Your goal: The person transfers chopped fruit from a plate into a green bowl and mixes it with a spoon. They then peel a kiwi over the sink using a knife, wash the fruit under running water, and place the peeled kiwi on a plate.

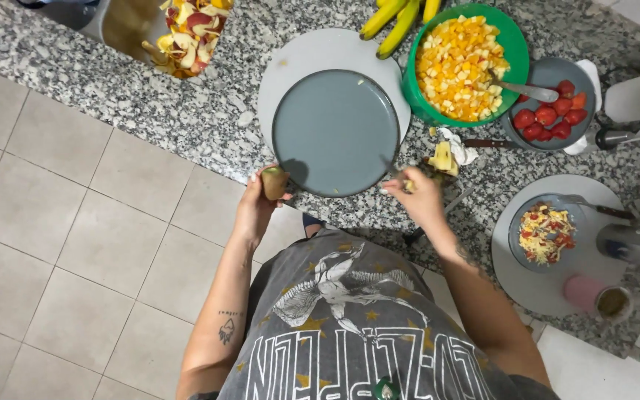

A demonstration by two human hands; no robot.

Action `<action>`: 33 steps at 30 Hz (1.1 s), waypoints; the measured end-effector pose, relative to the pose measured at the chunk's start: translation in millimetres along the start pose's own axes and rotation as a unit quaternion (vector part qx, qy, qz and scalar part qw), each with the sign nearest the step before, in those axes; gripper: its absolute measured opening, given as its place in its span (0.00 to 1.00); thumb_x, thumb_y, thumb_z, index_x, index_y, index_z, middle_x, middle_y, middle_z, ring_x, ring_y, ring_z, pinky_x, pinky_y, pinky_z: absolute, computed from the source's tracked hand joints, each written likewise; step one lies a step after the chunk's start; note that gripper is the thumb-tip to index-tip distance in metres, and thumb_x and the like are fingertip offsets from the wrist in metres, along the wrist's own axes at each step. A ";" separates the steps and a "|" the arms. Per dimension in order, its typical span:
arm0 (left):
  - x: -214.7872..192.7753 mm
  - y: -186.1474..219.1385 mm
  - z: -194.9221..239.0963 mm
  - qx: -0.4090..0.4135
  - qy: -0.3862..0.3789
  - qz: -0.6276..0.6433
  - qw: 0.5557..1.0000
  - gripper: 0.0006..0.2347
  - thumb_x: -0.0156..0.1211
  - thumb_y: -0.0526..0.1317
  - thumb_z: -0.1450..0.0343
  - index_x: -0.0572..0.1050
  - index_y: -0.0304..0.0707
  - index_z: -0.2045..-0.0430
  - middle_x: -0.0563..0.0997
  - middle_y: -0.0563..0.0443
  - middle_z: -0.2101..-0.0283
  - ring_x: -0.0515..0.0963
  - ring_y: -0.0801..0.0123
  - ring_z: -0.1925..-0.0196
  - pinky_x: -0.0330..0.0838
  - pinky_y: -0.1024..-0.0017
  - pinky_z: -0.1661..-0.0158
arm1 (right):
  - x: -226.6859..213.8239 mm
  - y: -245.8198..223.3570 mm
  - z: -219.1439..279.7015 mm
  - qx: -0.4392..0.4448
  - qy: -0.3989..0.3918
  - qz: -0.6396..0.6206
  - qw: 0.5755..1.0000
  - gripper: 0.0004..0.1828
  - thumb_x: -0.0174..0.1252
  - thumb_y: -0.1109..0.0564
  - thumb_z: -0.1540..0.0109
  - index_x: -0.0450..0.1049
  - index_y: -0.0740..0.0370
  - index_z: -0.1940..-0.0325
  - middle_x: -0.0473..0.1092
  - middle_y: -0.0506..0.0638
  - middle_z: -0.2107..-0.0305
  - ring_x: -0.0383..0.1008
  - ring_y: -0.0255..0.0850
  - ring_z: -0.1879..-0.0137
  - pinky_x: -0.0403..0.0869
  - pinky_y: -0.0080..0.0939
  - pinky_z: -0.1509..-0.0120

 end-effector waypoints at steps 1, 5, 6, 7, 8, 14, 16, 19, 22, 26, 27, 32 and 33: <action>-0.7 1.0 1.0 0.002 0.002 -0.001 1.000 0.20 0.37 0.53 0.27 0.63 0.42 0.46 0.76 0.39 0.56 0.81 0.58 0.67 0.69 0.79 0.73 | -3.1 16.2 -0.8 -0.002 -0.001 -0.001 1.000 0.12 0.69 0.56 0.52 0.70 0.55 0.72 0.75 0.48 0.75 0.70 0.38 0.70 0.67 0.32 0.63; 38.3 28.3 10.4 0.036 -0.090 -0.041 0.994 0.23 0.51 0.45 0.31 0.60 0.37 0.42 0.74 0.36 0.57 0.79 0.51 0.60 0.72 0.72 0.62 | -50.5 56.4 9.0 0.055 0.120 0.139 0.981 0.20 0.69 0.46 0.49 0.68 0.55 0.63 0.74 0.55 0.75 0.74 0.50 0.65 0.70 0.45 0.61; 53.5 41.1 15.9 0.050 -0.118 -0.067 0.990 0.24 0.56 0.39 0.32 0.59 0.36 0.41 0.74 0.35 0.57 0.78 0.48 0.57 0.73 0.69 0.58 | -58.8 58.7 14.2 0.080 0.125 0.195 0.969 0.21 0.67 0.48 0.46 0.67 0.57 0.56 0.74 0.58 0.72 0.75 0.55 0.62 0.71 0.52 0.58; 60.3 46.3 17.7 0.051 -0.122 -0.068 0.989 0.24 0.56 0.39 0.32 0.59 0.36 0.41 0.74 0.35 0.57 0.78 0.48 0.57 0.73 0.69 0.58 | -61.3 53.3 19.7 0.081 0.129 0.194 0.969 0.21 0.67 0.48 0.46 0.67 0.57 0.56 0.74 0.58 0.72 0.75 0.55 0.62 0.71 0.52 0.58; 71.9 52.1 19.9 0.059 -0.145 -0.064 0.986 0.23 0.55 0.38 0.32 0.60 0.36 0.41 0.72 0.38 0.54 0.77 0.50 0.54 0.72 0.66 0.54 | -62.5 46.5 24.6 0.065 0.125 0.159 0.977 0.18 0.63 0.51 0.43 0.67 0.57 0.54 0.73 0.60 0.70 0.74 0.57 0.62 0.71 0.53 0.59; 111.6 50.6 21.4 0.051 -0.217 -0.062 0.973 0.19 0.46 0.43 0.28 0.62 0.36 0.43 0.69 0.42 0.48 0.72 0.59 0.48 0.67 0.63 0.48 | -43.9 -17.9 37.6 -0.040 0.106 0.077 0.990 0.07 0.49 0.56 0.34 0.69 0.58 0.55 0.71 0.60 0.71 0.73 0.56 0.64 0.71 0.51 0.61; 132.8 53.1 26.2 0.045 -0.236 -0.045 0.970 0.19 0.45 0.45 0.28 0.62 0.36 0.43 0.68 0.42 0.47 0.72 0.60 0.48 0.67 0.63 0.47 | -26.1 -32.6 36.1 -0.059 0.080 0.049 0.994 0.05 0.50 0.58 0.36 0.67 0.60 0.57 0.71 0.57 0.73 0.73 0.52 0.68 0.72 0.47 0.63; 162.2 50.9 39.6 0.028 -0.273 -0.028 0.961 0.21 0.44 0.48 0.28 0.62 0.35 0.44 0.68 0.41 0.48 0.73 0.60 0.49 0.70 0.64 0.50 | 0.5 -92.3 51.3 -0.201 -0.018 -0.009 0.979 0.14 0.62 0.53 0.44 0.66 0.60 0.61 0.71 0.53 0.79 0.72 0.44 0.77 0.70 0.40 0.75; 193.9 64.9 50.8 0.066 -0.341 -0.015 0.938 0.22 0.45 0.49 0.28 0.61 0.34 0.44 0.67 0.41 0.47 0.71 0.63 0.50 0.66 0.64 0.48 | -11.3 -141.0 59.1 -0.258 -0.021 0.064 0.964 0.22 0.63 0.40 0.48 0.64 0.58 0.68 0.65 0.52 0.86 0.71 0.50 0.77 0.70 0.42 0.72; 220.1 79.3 68.3 0.096 -0.420 -0.006 0.902 0.22 0.53 0.34 0.31 0.56 0.31 0.42 0.69 0.38 0.59 0.72 0.61 0.64 0.68 0.65 0.58 | -25.0 -148.2 57.5 -0.265 -0.022 0.084 0.960 0.24 0.60 0.37 0.48 0.63 0.59 0.70 0.67 0.53 0.85 0.72 0.49 0.76 0.70 0.41 0.72; 226.5 81.9 72.7 0.104 -0.431 -0.010 0.896 0.21 0.52 0.31 0.31 0.56 0.30 0.43 0.70 0.38 0.61 0.71 0.62 0.66 0.68 0.66 0.61 | -27.3 -151.3 57.7 -0.275 -0.025 0.096 0.956 0.26 0.59 0.35 0.48 0.63 0.59 0.70 0.66 0.54 0.85 0.72 0.50 0.76 0.69 0.42 0.73; 243.1 91.1 81.2 0.133 -0.430 -0.010 0.893 0.18 0.49 0.30 0.29 0.57 0.31 0.44 0.68 0.41 0.65 0.69 0.64 0.66 0.65 0.67 0.61 | -31.2 -141.3 51.8 -0.288 -0.047 0.095 0.952 0.25 0.58 0.37 0.46 0.62 0.60 0.71 0.67 0.55 0.85 0.73 0.51 0.76 0.71 0.42 0.73; 246.2 94.3 83.5 0.147 -0.431 -0.008 0.890 0.17 0.47 0.30 0.28 0.57 0.32 0.44 0.67 0.43 0.66 0.68 0.64 0.66 0.63 0.68 0.60 | -31.9 -139.7 51.9 -0.295 -0.051 0.099 0.949 0.24 0.57 0.38 0.45 0.62 0.60 0.70 0.68 0.55 0.85 0.73 0.51 0.76 0.71 0.41 0.73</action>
Point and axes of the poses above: each hand's wrist, its own z-axis away from the middle knuckle, its own x-axis out of the palm, y = z × x, the point moved 10 cm from there along -z, towards the middle knuckle
